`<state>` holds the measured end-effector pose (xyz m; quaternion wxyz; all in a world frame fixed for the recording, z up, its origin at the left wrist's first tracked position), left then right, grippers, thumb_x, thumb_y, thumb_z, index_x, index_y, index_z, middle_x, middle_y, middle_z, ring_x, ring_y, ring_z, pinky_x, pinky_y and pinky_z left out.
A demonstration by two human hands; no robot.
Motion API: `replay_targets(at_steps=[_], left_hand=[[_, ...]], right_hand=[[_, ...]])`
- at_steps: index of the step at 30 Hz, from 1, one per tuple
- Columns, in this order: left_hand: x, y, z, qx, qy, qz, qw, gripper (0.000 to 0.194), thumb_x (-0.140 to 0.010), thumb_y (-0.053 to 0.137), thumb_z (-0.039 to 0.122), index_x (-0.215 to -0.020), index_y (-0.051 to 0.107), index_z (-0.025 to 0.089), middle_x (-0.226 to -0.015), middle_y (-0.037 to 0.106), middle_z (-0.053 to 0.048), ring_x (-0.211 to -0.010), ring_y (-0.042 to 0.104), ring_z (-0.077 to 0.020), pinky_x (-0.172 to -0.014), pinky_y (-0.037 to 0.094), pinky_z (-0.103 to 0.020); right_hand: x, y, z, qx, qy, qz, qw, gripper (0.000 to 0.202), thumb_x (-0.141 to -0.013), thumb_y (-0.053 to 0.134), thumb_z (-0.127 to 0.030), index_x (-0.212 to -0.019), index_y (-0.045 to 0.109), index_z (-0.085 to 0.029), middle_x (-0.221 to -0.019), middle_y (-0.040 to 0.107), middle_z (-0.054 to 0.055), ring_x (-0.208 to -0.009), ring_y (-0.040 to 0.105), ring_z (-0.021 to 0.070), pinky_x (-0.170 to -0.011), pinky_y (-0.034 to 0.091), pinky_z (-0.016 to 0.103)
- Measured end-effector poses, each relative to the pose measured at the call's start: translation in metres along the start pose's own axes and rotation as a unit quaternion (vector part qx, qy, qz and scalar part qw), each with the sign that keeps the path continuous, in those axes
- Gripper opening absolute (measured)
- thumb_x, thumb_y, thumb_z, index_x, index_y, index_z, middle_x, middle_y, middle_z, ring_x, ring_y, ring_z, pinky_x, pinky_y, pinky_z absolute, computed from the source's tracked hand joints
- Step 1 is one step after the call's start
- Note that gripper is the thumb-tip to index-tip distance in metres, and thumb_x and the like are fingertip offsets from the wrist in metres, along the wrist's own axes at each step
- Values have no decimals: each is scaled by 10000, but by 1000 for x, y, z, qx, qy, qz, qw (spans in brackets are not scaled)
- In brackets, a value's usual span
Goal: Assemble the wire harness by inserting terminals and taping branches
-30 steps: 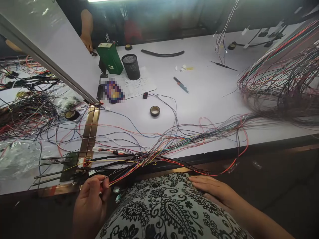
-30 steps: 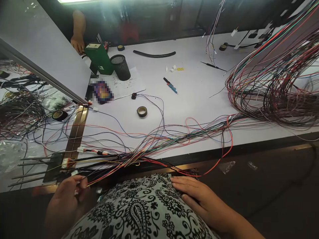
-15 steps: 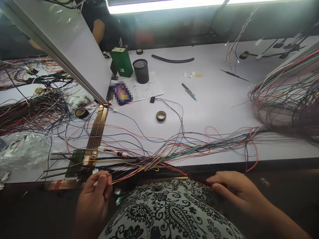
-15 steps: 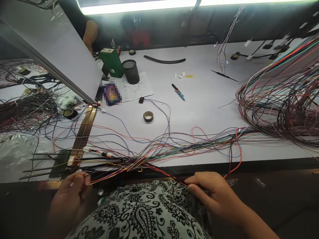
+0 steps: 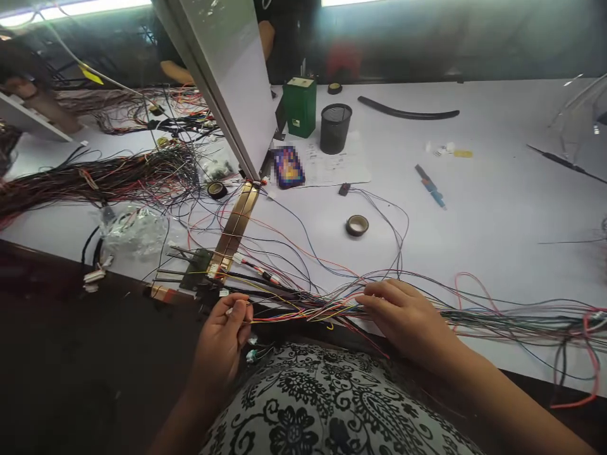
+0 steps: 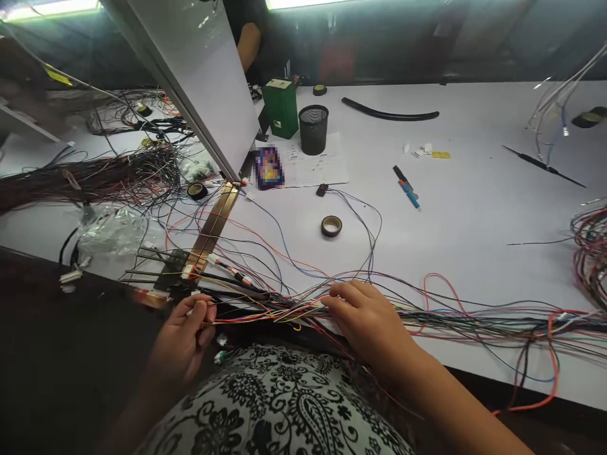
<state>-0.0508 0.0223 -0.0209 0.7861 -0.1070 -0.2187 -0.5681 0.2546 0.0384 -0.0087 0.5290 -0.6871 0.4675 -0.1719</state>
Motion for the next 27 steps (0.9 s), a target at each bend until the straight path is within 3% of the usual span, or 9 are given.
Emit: replay_targets(at_steps=[4,12,17,20,23,27], left_hand=[[1,0,-1,-1,-5,-10,1000,258,-830,650,431,-908,574,197,-702,522,46,-463,361,-15,-434,310,-139],[-11,-3,-2,-45,-4,-8,999,315,-824,651,428,-1049,546,234,-829,573,34,-479,392,-21,-435,324,-151],[-19,-12,-2,-120,-8,-20,993,344,-801,670,446,-1019,541,213,-776,571,34,-474,410,-37,-447,340,-175],[-18,-16,-3,-173,6,-25,985,372,-829,618,480,-1087,524,228,-878,591,2,-512,439,-57,-485,390,-204],[-17,-21,1,-318,77,-4,945,431,-845,588,483,-1209,506,267,-1117,573,-56,-660,527,-104,-591,464,-250],[-9,-19,14,-525,247,57,813,409,-827,619,454,-1182,592,253,-1314,444,-108,-977,547,-223,-796,486,-357]], right_hand=[[5,9,6,24,5,-32,999,178,-922,515,-180,-1053,636,-191,-992,680,68,-875,585,218,-802,465,395],[41,-1,24,3,70,-25,997,192,-929,489,-179,-1046,639,-204,-1037,664,73,-891,604,198,-789,489,345],[44,2,16,-14,69,-9,997,178,-924,504,-182,-1024,649,-207,-1012,666,73,-914,609,208,-801,487,361],[34,6,4,-37,38,6,999,186,-916,519,-162,-1038,652,-207,-996,673,70,-902,606,202,-797,481,360],[22,12,-9,-67,4,4,998,189,-912,521,-128,-1031,649,-201,-968,677,63,-857,596,183,-776,475,348],[17,20,-17,-91,-9,-11,996,191,-910,521,-107,-1033,637,-194,-952,677,56,-844,578,178,-754,465,347]])
Point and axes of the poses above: each hand's wrist, its own x-axis away from the middle knuckle, its own y-axis out of the palm, z = x × y, the point moved 5 cm from there along -x, towards the middle knuckle
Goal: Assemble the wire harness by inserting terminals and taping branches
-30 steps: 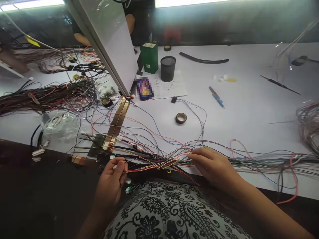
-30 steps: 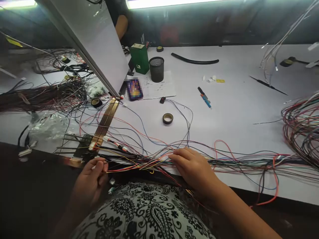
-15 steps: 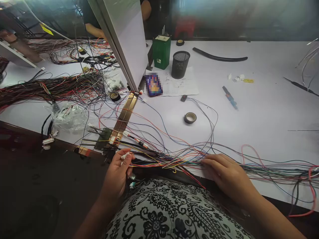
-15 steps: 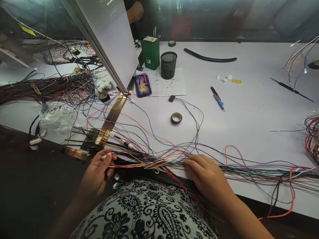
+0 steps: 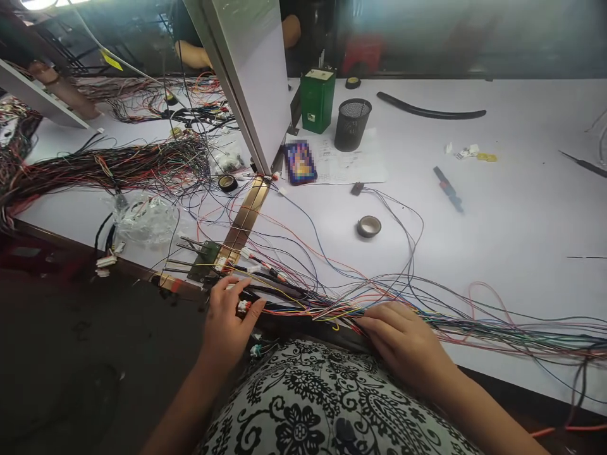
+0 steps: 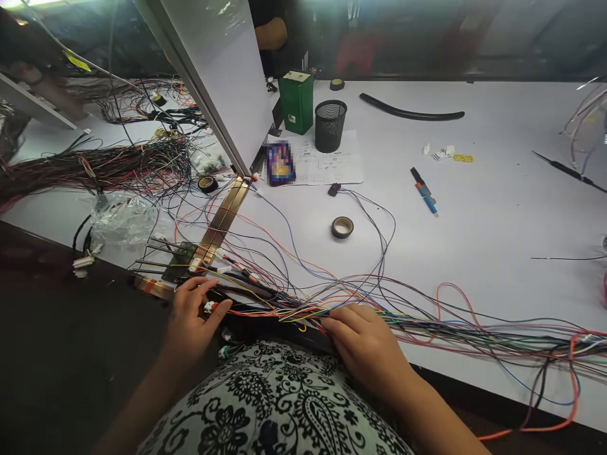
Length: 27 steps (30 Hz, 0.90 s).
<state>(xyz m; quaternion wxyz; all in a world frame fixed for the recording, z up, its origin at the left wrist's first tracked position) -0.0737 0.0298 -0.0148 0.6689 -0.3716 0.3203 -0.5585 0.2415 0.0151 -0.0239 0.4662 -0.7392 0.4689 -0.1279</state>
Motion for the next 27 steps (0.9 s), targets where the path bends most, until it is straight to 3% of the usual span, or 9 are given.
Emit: replay_targets(at_steps=[3,6,8,10,12,14,19,23,27], left_hand=[[3,-8,18,-89,91,81,988,322,-824,650,374,-1114,650,235,-1303,461,-124,-1111,500,-278,-896,440,-408],[6,-10,50,-59,219,105,968,227,-807,679,261,-1033,692,267,-1142,610,-84,-1088,541,-265,-957,385,-417],[6,-2,72,-17,295,37,955,194,-805,675,234,-986,706,297,-1016,680,-45,-1008,588,-244,-967,357,-412],[4,15,91,1,332,-78,940,147,-838,631,253,-954,706,304,-945,705,-27,-942,604,-230,-952,333,-407],[2,33,104,-15,341,-174,924,131,-880,568,295,-892,697,277,-877,698,-33,-886,593,-224,-930,304,-415],[0,47,112,-43,335,-219,915,182,-894,540,345,-829,674,241,-831,669,-48,-851,565,-230,-902,282,-429],[-4,65,117,-96,319,-252,909,224,-859,583,432,-829,624,213,-894,631,-68,-877,531,-267,-838,291,-435],[-7,69,116,-79,287,-300,906,171,-902,527,331,-822,617,210,-892,637,-43,-893,544,-242,-813,299,-406],[-10,66,117,-39,244,-317,916,189,-920,466,264,-817,611,201,-871,643,-39,-896,549,-217,-826,311,-385]], right_hand=[[7,-1,4,-7,5,10,1000,194,-908,509,-96,-1025,629,-194,-905,675,53,-800,566,174,-720,464,342],[20,-6,11,-8,19,21,1000,205,-909,498,-100,-1035,625,-201,-908,677,62,-811,576,180,-730,475,350],[29,-9,15,-2,34,23,999,223,-906,501,-103,-1065,619,-206,-931,679,69,-839,590,188,-751,484,361],[37,-12,17,6,48,27,998,240,-899,509,-101,-1088,611,-209,-944,681,73,-851,601,194,-757,492,367],[43,-13,18,9,59,31,998,243,-897,509,-108,-1091,610,-214,-949,684,76,-846,612,196,-746,499,365],[47,-13,18,11,68,39,997,236,-902,501,-125,-1085,614,-222,-943,687,77,-830,621,198,-728,502,363],[51,-12,18,-3,95,36,995,256,-908,486,-118,-1092,598,-256,-940,683,65,-804,619,211,-708,502,373],[49,-15,25,23,138,72,988,208,-920,509,-171,-1099,580,-249,-991,666,70,-892,623,224,-766,516,384],[42,-14,28,44,149,60,986,166,-930,516,-209,-1077,590,-232,-1022,647,77,-943,612,216,-805,517,371]])
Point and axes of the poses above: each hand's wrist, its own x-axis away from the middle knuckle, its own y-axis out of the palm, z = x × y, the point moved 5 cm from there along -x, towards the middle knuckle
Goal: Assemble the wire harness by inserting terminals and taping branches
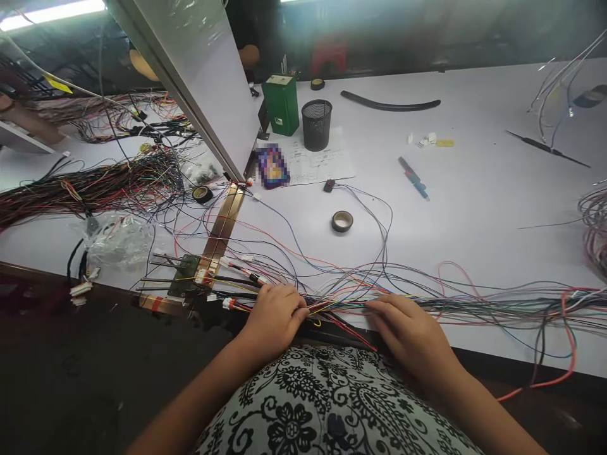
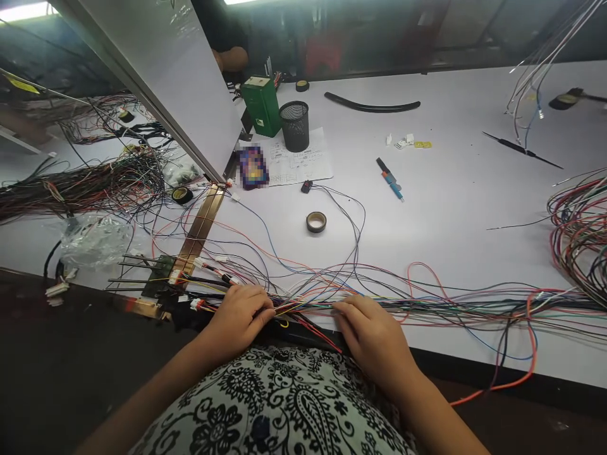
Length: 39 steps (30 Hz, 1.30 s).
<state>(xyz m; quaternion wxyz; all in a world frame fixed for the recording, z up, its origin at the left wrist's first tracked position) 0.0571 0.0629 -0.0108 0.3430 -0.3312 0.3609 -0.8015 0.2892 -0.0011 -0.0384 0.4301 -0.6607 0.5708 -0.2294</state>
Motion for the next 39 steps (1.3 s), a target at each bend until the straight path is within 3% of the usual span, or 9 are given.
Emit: replay_targets(at_steps=[8,14,19,24,28,31,35,39], left_hand=[[-2,-11,-5,119,-45,-5,992,222,-914,436,310,-784,580,202,-784,635,-20,-790,539,-198,-787,358,-350],[-7,-10,-12,161,-66,-8,985,223,-899,458,319,-764,587,197,-748,631,-15,-738,539,-185,-687,375,-303],[-6,-8,-16,175,-72,1,982,230,-897,467,338,-785,607,195,-769,650,-19,-749,558,-184,-670,390,-292],[-3,-7,-20,212,-78,11,974,219,-903,463,346,-928,638,217,-857,673,-24,-815,575,-193,-726,410,-307],[0,-5,-18,199,-56,-15,978,291,-820,600,396,-1059,653,240,-879,687,-29,-864,550,-223,-814,391,-354],[1,-5,-14,191,-40,-38,980,325,-778,648,344,-1089,650,251,-899,691,-23,-914,533,-239,-870,366,-380],[2,-8,-13,203,-52,-26,977,216,-798,608,268,-1006,667,247,-910,697,-32,-945,541,-247,-871,374,-383],[2,-4,-18,251,-63,-26,965,150,-810,592,261,-947,640,225,-915,688,-39,-933,564,-226,-848,411,-359]], right_hand=[[-8,2,-3,30,15,-10,999,171,-940,507,-250,-1069,617,-232,-1035,633,68,-940,604,198,-762,499,313],[-10,8,-6,92,-12,-36,995,212,-955,441,-246,-1014,644,-255,-976,657,39,-809,615,173,-602,459,267],[-8,6,-9,47,-35,-39,998,183,-955,429,-193,-904,603,-212,-967,648,52,-842,613,171,-686,472,269],[-9,-2,-12,2,-43,-18,999,113,-943,468,-197,-957,579,-214,-1008,648,64,-952,617,183,-764,480,268],[-15,3,-6,48,-5,-8,999,182,-920,443,-192,-982,607,-240,-989,673,40,-836,634,182,-646,491,275],[-22,7,-2,67,-4,-6,998,224,-881,439,-178,-934,639,-262,-958,676,26,-788,631,190,-594,495,283],[-26,5,-3,39,-41,-30,998,229,-858,450,-127,-884,658,-220,-1066,636,78,-925,622,210,-731,533,326],[-18,0,2,14,-55,-41,998,216,-877,495,-161,-1014,654,-215,-1154,600,104,-1027,603,223,-849,537,371]])
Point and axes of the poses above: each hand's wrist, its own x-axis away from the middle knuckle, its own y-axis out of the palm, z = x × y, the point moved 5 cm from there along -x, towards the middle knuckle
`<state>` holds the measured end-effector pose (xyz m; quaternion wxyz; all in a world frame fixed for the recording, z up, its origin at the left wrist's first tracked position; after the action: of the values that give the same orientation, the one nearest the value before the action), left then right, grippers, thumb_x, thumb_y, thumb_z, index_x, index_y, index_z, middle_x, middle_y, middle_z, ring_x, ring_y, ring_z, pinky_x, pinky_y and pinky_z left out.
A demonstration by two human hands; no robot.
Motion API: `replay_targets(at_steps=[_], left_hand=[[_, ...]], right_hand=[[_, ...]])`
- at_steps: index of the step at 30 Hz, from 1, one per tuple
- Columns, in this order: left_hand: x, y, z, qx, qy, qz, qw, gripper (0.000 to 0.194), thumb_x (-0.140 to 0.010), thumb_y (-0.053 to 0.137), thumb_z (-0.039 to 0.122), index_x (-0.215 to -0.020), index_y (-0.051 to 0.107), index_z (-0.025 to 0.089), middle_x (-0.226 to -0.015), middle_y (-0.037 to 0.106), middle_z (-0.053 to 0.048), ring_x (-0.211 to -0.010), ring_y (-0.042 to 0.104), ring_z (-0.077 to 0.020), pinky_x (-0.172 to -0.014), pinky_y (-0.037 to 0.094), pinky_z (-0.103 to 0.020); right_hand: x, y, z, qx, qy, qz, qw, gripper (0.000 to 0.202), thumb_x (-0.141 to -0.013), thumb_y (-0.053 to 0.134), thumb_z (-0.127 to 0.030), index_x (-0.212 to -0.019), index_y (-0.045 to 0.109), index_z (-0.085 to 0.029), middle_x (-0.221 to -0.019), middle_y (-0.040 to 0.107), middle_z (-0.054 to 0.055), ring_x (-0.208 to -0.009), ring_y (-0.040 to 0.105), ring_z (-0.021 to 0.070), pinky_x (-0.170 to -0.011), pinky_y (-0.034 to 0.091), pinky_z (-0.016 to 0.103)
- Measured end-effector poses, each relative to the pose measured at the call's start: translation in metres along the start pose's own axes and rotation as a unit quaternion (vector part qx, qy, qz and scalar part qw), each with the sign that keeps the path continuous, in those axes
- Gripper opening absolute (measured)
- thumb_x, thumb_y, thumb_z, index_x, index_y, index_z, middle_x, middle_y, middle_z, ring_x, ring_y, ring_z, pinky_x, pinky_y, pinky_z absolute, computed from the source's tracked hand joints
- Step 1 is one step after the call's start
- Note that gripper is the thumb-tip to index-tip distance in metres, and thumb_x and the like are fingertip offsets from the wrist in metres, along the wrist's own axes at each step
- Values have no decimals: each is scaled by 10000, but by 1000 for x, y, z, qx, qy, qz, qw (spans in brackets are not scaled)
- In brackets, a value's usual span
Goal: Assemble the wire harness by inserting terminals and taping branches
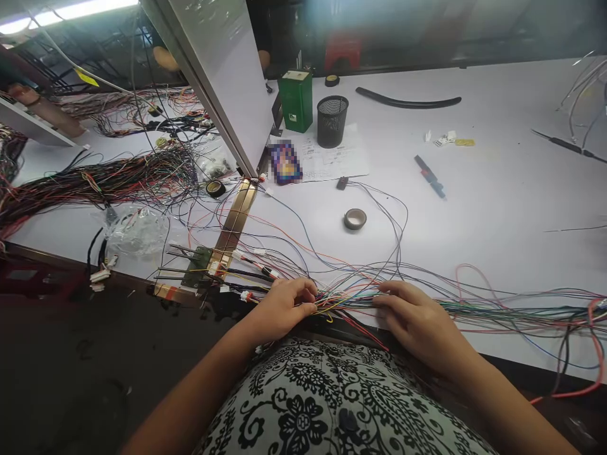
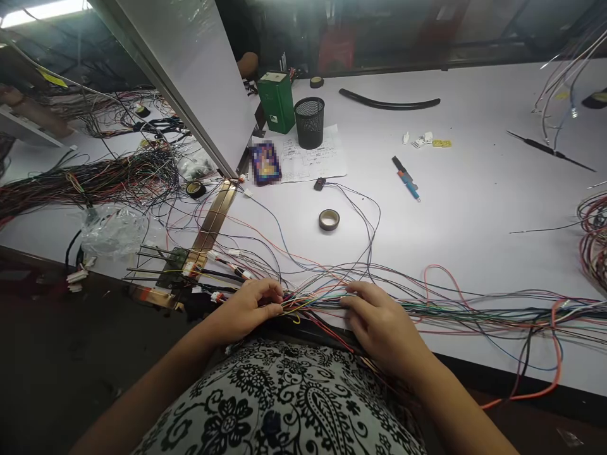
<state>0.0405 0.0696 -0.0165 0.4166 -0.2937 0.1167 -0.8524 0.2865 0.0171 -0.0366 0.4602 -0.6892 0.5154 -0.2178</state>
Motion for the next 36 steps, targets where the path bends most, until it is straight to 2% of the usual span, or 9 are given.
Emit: replay_targets(at_steps=[5,8,10,15,20,26,31,34,36], left_hand=[[-1,1,-7,52,12,3,999,128,-815,584,275,-919,621,210,-889,669,-43,-886,583,-203,-808,448,-338],[-2,1,-6,44,20,2,999,98,-820,581,273,-883,612,205,-890,664,-42,-892,578,-201,-813,444,-339],[-2,2,-6,34,14,-9,999,90,-832,569,268,-888,599,204,-908,661,-38,-908,573,-197,-831,435,-337],[-1,1,-5,9,-8,-22,1000,109,-854,545,274,-926,593,207,-948,646,-22,-938,553,-188,-855,421,-323],[-1,1,-3,-12,-7,-25,1000,135,-870,533,305,-921,610,206,-930,649,-10,-938,549,-187,-860,410,-312],[0,-2,0,-32,11,-24,999,150,-885,496,266,-928,628,209,-928,656,-3,-917,551,-173,-870,390,-305],[0,-1,1,-60,3,-32,998,262,-814,616,347,-1049,644,235,-960,685,0,-989,535,-212,-913,356,-337],[-3,2,6,-94,18,-48,994,331,-811,599,282,-1135,643,228,-915,704,2,-921,578,-197,-919,341,-338],[-6,3,8,-114,24,-72,991,285,-843,537,254,-1088,679,213,-871,714,-4,-859,605,-182,-872,362,-317]], right_hand=[[7,3,8,9,18,14,1000,192,-927,493,-222,-1050,641,-227,-1160,598,98,-1039,605,218,-875,537,378],[3,2,8,3,47,19,999,150,-933,491,-252,-989,626,-218,-1118,616,87,-994,624,205,-826,546,337],[-1,-1,7,0,60,27,998,154,-935,488,-257,-1017,612,-219,-1090,629,79,-954,634,196,-780,547,312],[-4,1,-1,2,20,17,1000,166,-943,479,-214,-988,638,-228,-1043,639,58,-871,632,161,-723,518,268],[2,8,-2,22,10,4,1000,148,-929,512,-202,-966,654,-222,-1103,623,72,-925,617,182,-739,502,283],[1,10,-6,19,11,-1,1000,140,-929,521,-218,-969,655,-225,-1125,622,71,-946,615,184,-754,500,284],[-3,8,-11,13,10,-2,1000,130,-927,517,-217,-938,647,-220,-1105,631,66,-931,621,184,-745,501,290],[-2,7,-9,1,23,2,1000,137,-932,505,-214,-955,639,-215,-1101,637,65,-943,624,184,-772,504,294],[0,6,-7,-6,30,8,1000,141,-936,495,-210,-967,632,-215,-1094,640,65,-952,624,183,-786,505,295]])
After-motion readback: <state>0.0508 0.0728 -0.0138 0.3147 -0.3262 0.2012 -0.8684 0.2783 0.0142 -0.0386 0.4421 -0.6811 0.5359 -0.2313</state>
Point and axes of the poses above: each hand's wrist, its own x-axis away from the middle knuckle, its own y-axis out of the palm, z = x × y, the point moved 5 cm from there along -x, towards the middle knuckle
